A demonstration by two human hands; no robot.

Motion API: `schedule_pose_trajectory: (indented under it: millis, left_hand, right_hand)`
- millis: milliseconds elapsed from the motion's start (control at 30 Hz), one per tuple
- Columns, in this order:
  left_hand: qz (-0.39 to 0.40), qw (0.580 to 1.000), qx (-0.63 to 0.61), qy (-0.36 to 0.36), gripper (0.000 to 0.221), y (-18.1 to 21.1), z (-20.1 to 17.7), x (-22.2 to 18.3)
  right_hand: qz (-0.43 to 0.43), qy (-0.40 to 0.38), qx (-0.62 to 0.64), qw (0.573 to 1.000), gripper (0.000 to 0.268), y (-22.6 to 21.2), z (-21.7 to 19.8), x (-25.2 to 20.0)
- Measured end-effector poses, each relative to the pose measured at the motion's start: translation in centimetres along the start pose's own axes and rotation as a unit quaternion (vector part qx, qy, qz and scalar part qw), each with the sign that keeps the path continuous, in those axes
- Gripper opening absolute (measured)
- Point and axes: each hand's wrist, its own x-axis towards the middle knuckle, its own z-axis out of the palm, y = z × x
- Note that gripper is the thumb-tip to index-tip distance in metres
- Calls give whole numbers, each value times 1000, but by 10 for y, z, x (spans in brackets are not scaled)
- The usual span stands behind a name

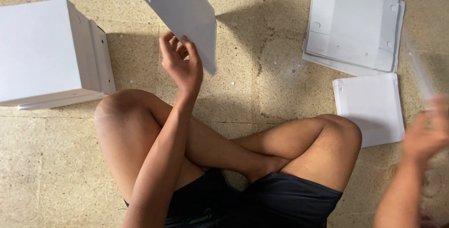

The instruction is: Assembling white cardboard boxes by folding flaps and interlocking tabs.

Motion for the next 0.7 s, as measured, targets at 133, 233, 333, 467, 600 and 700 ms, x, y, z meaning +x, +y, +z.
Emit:
schedule_pose_trajectory:
  millis: [133, 233, 333, 467, 600, 700]
  left_hand:
    - [-9, 1000, 0, -13, 16, 16, -1, -3]
    - [-63, 998, -27, 12, 12, 15, -4, -4]
    - [67, 995, 69, 12, 25, 2, -1, -5]
    - [262, 951, 155, -58, 30, 0, 10, -23]
    - [429, 839, 257, -213, 30, 21, 22, -57]
    - [429, 772, 271, -383, 24, 34, 27, -75]
  right_hand:
    - [109, -220, 37, 969, 33, 5, 82, -88]
    - [177, -295, 54, 937, 36, -22, 73, -96]
    - [537, -290, 293, 736, 35, -57, 45, -40]
    - [312, -307, 61, 897, 20, -97, 18, 7]
    - [273, -213, 541, 766, 52, -215, 40, 43]
    - [310, -234, 641, 662, 54, -277, 103, 18]
